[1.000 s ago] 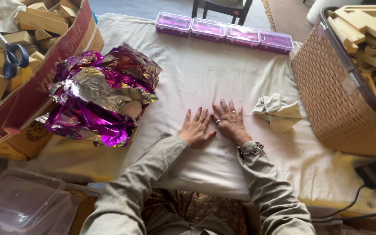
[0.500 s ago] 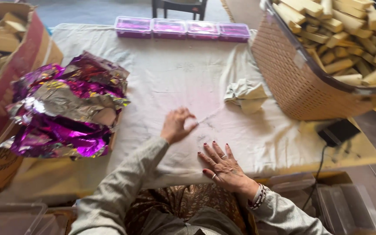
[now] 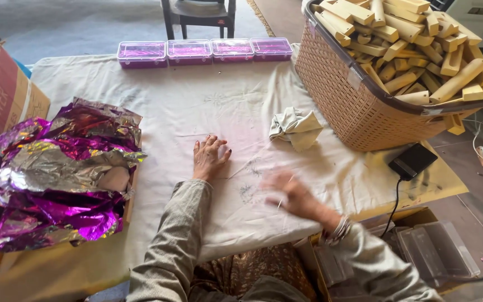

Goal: The person takes small wooden pieces from a basket and wipes them with a cloth. They handle the pieces one by one, cleaning the surfaces before placing them on the table.

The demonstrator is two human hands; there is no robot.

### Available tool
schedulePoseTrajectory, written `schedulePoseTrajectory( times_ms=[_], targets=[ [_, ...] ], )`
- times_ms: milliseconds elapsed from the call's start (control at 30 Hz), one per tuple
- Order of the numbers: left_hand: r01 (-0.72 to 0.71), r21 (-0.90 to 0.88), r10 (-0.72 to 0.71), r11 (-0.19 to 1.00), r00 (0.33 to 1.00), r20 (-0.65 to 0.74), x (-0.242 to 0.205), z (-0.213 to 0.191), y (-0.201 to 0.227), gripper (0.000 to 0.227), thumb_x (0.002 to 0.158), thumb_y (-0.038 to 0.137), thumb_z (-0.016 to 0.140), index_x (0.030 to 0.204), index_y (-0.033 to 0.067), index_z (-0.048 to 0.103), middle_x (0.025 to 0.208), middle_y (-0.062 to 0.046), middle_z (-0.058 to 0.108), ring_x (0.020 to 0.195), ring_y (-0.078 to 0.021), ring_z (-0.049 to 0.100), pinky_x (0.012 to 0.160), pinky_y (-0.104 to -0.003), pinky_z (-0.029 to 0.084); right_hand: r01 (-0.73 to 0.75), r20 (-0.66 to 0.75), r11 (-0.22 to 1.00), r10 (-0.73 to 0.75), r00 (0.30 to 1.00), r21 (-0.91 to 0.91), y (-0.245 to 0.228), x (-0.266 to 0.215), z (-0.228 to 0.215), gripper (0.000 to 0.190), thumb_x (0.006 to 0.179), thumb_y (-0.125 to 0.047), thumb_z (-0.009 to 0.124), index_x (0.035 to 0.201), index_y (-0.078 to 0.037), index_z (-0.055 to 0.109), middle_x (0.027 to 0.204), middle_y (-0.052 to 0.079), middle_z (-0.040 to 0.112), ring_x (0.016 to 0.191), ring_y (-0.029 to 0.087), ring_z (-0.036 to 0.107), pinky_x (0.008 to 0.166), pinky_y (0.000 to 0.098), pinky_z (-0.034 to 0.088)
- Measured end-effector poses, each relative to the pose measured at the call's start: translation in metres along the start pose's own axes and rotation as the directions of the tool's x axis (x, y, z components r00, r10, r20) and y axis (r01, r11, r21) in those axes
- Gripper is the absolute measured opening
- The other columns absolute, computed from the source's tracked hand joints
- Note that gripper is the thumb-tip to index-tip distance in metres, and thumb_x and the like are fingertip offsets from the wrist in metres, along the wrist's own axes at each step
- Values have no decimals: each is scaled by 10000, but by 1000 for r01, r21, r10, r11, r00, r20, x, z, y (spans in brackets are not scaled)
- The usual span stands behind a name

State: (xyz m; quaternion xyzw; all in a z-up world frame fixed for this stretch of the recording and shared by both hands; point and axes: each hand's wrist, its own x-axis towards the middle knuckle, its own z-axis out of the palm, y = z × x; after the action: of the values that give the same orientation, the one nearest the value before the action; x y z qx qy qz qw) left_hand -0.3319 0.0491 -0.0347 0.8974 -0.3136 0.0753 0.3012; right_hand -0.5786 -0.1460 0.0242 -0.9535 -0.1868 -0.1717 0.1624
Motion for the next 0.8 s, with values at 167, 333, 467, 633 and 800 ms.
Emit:
schedulePoseTrajectory(
  times_ms=[167, 333, 467, 633, 800],
  targets=[
    [-4, -3, 4, 1000, 999, 47, 6, 12, -10, 406, 905, 427, 700, 1258, 229, 684, 1509, -75, 501, 1462, -275, 371, 1236, -558, 157, -136, -382, 917, -19, 924, -375, 122, 41, -104, 177, 1044, -255, 692, 1176, -138, 681, 1213, 75, 675, 1255, 235, 563, 1191, 418, 453],
    [-8, 35, 6, 999, 998, 62, 9, 12, -9, 417, 886, 435, 716, 1260, 255, 677, 1511, -53, 500, 1462, -262, 364, 1235, -548, 155, -455, -546, 770, 167, 821, -448, 179, 99, -216, 257, 1051, -243, 739, 1228, -58, 716, 1337, 164, 616, 1368, 352, 504, 1193, 481, 399],
    [-13, 66, 10, 998, 999, 52, 10, 8, -4, 427, 880, 432, 717, 1265, 252, 672, 1488, -42, 520, 1442, -245, 390, 1226, -549, 187, -681, -594, 583, 379, 710, -443, 256, 106, -248, 404, 978, -307, 787, 1288, -68, 685, 1344, 202, 597, 1279, 392, 507, 1052, 521, 433],
    [-24, 72, 22, 997, 999, 32, 11, 10, -5, 425, 876, 436, 717, 1250, 239, 670, 1450, -45, 535, 1436, -239, 400, 1206, -560, 198, -861, -595, 396, 623, 507, -319, 314, 110, -252, 592, 930, -334, 806, 1426, -98, 587, 1378, 222, 527, 1224, 418, 504, 938, 581, 463],
    [-40, 53, 39, 998, 999, 10, 13, 7, -3, 425, 871, 419, 716, 1248, 229, 671, 1418, -47, 544, 1422, -240, 410, 1200, -570, 200, -875, -700, 471, 586, 408, -115, 395, 114, -239, 753, 828, -165, 838, 1490, -86, 489, 1415, 361, 311, 1220, 484, 472, 946, 500, 504]
  ],
)
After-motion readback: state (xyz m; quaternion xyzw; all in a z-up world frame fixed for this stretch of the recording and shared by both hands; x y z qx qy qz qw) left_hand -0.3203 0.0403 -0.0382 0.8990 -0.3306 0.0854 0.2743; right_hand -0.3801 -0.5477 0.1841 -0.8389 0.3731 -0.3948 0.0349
